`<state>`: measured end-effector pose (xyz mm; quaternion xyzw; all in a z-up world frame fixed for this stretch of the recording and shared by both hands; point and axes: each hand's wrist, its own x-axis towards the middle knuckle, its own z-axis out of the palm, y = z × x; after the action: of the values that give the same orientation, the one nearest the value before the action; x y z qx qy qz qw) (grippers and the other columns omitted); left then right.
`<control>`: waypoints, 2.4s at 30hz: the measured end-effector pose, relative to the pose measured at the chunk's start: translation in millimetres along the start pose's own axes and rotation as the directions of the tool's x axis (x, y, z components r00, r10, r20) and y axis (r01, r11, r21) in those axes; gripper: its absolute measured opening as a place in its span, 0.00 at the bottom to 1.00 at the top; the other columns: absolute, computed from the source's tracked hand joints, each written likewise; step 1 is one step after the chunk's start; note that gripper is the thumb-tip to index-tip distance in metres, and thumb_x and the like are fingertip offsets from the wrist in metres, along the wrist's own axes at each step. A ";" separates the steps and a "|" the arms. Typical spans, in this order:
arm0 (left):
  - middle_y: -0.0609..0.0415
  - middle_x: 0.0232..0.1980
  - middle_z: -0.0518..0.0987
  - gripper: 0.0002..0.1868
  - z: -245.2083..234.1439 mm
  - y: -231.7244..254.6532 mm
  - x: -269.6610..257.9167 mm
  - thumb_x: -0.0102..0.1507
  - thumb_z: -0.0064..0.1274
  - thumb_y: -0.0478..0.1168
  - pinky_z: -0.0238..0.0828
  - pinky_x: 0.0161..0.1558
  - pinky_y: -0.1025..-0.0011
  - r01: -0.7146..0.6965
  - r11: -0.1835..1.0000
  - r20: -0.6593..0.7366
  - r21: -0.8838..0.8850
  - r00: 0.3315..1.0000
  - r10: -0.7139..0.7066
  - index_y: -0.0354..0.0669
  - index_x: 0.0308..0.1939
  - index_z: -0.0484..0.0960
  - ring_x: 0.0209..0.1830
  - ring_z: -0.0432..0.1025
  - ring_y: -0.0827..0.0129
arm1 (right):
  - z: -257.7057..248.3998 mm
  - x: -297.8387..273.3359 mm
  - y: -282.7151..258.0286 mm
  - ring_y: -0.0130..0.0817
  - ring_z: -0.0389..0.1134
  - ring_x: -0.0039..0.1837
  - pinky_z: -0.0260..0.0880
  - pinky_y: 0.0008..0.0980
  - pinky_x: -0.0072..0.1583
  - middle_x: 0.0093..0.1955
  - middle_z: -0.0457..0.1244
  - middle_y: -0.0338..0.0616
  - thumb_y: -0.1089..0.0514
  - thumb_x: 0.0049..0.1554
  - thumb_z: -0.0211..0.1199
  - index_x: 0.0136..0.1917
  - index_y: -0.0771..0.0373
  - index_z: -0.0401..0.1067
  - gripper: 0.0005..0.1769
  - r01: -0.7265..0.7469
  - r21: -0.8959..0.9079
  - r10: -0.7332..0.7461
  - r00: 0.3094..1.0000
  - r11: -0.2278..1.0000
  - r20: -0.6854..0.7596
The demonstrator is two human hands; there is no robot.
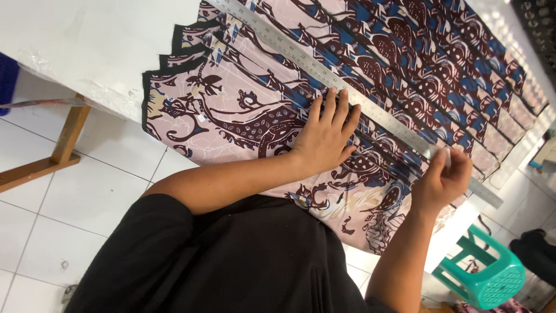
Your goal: The person uses a metal ruler and white chalk to draw straight lines across a stack of patterned fabric pieces on a table. They repeatedly reposition the ruler and mark new lines, creating a series of parallel guidelines across the fabric.
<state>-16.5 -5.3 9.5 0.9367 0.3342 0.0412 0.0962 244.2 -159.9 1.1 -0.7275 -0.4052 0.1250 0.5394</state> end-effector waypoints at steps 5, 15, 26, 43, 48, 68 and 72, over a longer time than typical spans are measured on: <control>0.29 0.74 0.61 0.45 -1.2 3.2 0.9 0.66 0.42 0.67 0.51 0.70 0.43 -0.002 1.000 0.010 0.025 1.000 0.002 0.38 0.75 0.62 0.74 0.56 0.35 | -30.5 -36.2 23.2 0.20 0.61 0.48 0.63 0.18 0.50 0.50 0.61 0.37 0.67 0.75 0.60 0.57 0.66 0.67 0.03 -0.062 -0.064 0.054 0.991 0.996 -0.121; 0.30 0.74 0.63 0.43 3.9 6.6 -2.9 0.67 0.42 0.67 0.48 0.71 0.40 -0.024 0.998 0.000 0.052 1.000 0.024 0.40 0.76 0.62 0.74 0.56 0.35 | -13.9 -38.0 2.5 0.33 0.69 0.63 0.67 0.28 0.62 0.63 0.69 0.50 0.66 0.72 0.59 0.59 0.69 0.67 0.04 -0.008 -0.298 -0.019 0.996 0.955 -0.089; 0.28 0.75 0.60 0.43 5.9 8.0 -3.3 0.68 0.43 0.66 0.45 0.72 0.35 -0.018 1.000 0.015 0.003 1.000 0.018 0.39 0.77 0.61 0.75 0.54 0.33 | -0.3 -42.4 -11.9 0.54 0.64 0.77 0.59 0.48 0.78 0.65 0.69 0.60 0.66 0.72 0.57 0.59 0.71 0.67 0.05 0.009 -0.377 -0.038 0.997 0.926 -0.068; 0.35 0.82 0.47 0.46 3.2 -1.0 21.3 0.68 0.40 0.68 0.35 0.73 0.28 0.043 0.994 0.106 -0.099 0.994 -0.033 0.44 0.81 0.51 0.82 0.39 0.38 | -3.2 -19.1 16.8 0.59 0.62 0.81 0.59 0.47 0.79 0.66 0.69 0.64 0.65 0.75 0.56 0.60 0.72 0.64 0.06 0.035 -0.352 -0.041 0.999 0.935 -0.008; 0.44 0.85 0.47 0.45 10.0 -18.5 30.7 0.71 0.39 0.69 0.33 0.76 0.28 0.031 0.992 0.088 -0.123 0.996 -0.020 0.44 0.82 0.50 0.85 0.39 0.52 | -8.2 -15.1 21.3 0.49 0.70 0.73 0.67 0.40 0.75 0.66 0.70 0.59 0.63 0.75 0.55 0.60 0.70 0.65 0.06 -0.073 -0.270 0.063 0.997 0.960 -0.042; 0.46 0.85 0.45 0.47 -1.6 -67.6 30.2 0.70 0.37 0.70 0.26 0.73 0.29 0.089 0.992 0.185 -0.095 0.980 -0.070 0.42 0.82 0.53 0.84 0.37 0.51 | 2.0 -11.7 22.1 0.47 0.65 0.78 0.62 0.41 0.79 0.64 0.70 0.57 0.64 0.77 0.55 0.61 0.72 0.64 0.06 -0.060 -0.244 0.025 0.989 0.968 -0.143; 0.42 0.86 0.48 0.45 -3.1 -67.2 28.6 0.72 0.38 0.67 0.25 0.75 0.31 0.081 0.990 0.177 -0.114 0.982 -0.060 0.37 0.81 0.56 0.85 0.39 0.45 | 7.0 -10.2 12.1 0.52 0.69 0.70 0.60 0.46 0.79 0.57 0.70 0.58 0.66 0.72 0.56 0.57 0.71 0.70 0.04 -0.038 -0.478 -0.053 0.983 0.878 -0.175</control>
<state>-36.4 64.3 -1.1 0.9168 0.3544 -0.0235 0.1826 238.8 -163.6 -14.8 -0.8449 -0.3751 -0.0487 0.3782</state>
